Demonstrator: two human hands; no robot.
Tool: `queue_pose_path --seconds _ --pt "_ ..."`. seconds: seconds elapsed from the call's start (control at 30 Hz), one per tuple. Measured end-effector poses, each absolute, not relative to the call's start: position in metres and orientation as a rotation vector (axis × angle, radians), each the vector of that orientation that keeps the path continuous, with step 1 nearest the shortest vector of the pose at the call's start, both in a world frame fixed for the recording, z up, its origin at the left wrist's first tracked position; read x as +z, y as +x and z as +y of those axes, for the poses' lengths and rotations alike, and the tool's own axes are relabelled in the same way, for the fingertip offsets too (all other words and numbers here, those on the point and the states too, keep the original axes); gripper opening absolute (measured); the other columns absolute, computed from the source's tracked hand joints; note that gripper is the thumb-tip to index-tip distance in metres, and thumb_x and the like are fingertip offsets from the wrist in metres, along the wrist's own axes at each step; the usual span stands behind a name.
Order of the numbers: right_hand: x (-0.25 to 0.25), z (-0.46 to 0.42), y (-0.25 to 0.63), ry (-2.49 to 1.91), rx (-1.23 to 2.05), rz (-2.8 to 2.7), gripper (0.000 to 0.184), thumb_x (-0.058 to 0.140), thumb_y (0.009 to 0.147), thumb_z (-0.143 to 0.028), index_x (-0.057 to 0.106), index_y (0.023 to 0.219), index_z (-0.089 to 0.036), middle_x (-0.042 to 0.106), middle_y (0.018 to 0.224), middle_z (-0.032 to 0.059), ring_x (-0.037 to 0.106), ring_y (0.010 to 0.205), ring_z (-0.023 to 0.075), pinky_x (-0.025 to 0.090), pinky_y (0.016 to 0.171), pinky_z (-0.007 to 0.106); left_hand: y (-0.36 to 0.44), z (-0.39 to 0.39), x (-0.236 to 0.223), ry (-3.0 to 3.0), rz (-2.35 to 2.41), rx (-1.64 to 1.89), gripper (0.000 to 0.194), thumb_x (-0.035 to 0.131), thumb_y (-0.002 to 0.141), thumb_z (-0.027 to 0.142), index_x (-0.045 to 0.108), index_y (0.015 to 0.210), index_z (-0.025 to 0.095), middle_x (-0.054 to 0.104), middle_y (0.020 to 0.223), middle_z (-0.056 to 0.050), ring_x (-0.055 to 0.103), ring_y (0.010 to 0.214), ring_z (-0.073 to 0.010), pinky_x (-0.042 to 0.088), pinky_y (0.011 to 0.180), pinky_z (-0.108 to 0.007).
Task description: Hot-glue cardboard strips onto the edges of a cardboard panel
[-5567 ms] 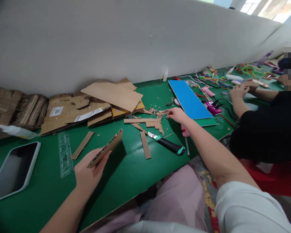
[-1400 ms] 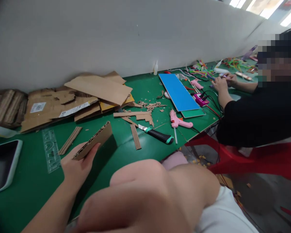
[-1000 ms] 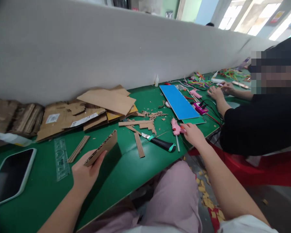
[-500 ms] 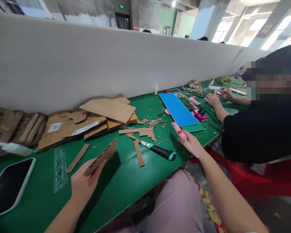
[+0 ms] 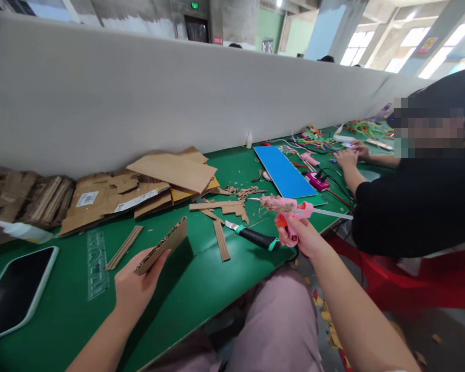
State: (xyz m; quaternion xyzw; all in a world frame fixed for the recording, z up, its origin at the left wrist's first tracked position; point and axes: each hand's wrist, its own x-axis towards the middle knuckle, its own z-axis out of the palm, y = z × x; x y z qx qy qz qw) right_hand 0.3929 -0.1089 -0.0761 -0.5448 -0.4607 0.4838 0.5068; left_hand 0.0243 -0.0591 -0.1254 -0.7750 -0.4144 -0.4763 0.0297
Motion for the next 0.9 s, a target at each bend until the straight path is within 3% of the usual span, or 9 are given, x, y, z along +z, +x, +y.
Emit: queue_pose_path --seconds 0.17,0.3,0.9 --pt "-0.073 -0.087 0.414 -1.578 1.029 -1.07 0.039 0.058 0.074 -0.055 0.057 0.086 -0.017 0.046 0.046 -0.0063 0.037 0.033 0.0053 0.034 0.037 0.021 0.024 -0.06 -0.126 -2.389 -1.333 -1.444 0.015 0.06 0.081 0.024 0.068 0.094 0.02 0.07 0.081 -0.002 0.066 0.07 -0.0153 0.05 0.064 -0.022" --pt "-0.075 -0.058 0.437 -1.864 0.957 -1.058 0.04 0.064 0.068 -0.053 0.056 0.065 -0.014 0.047 0.043 -0.0025 0.042 0.033 0.0069 0.025 0.029 0.018 0.024 -0.06 -0.125 -2.39 -1.305 -1.441 0.016 0.061 0.08 0.023 0.067 0.095 0.019 0.07 0.082 -0.002 0.066 0.071 -0.015 0.05 0.065 -0.021" --pt "-0.071 -0.035 0.441 -2.131 1.046 -1.289 0.047 0.054 0.072 -0.062 0.052 0.063 -0.016 0.049 0.051 -0.0005 0.045 0.038 0.0066 0.032 0.032 0.018 0.024 -0.061 -0.123 -2.417 -1.329 -1.438 0.016 0.062 0.08 0.021 0.067 0.095 0.018 0.07 0.083 -0.003 0.066 0.07 -0.0157 0.051 0.065 -0.023"
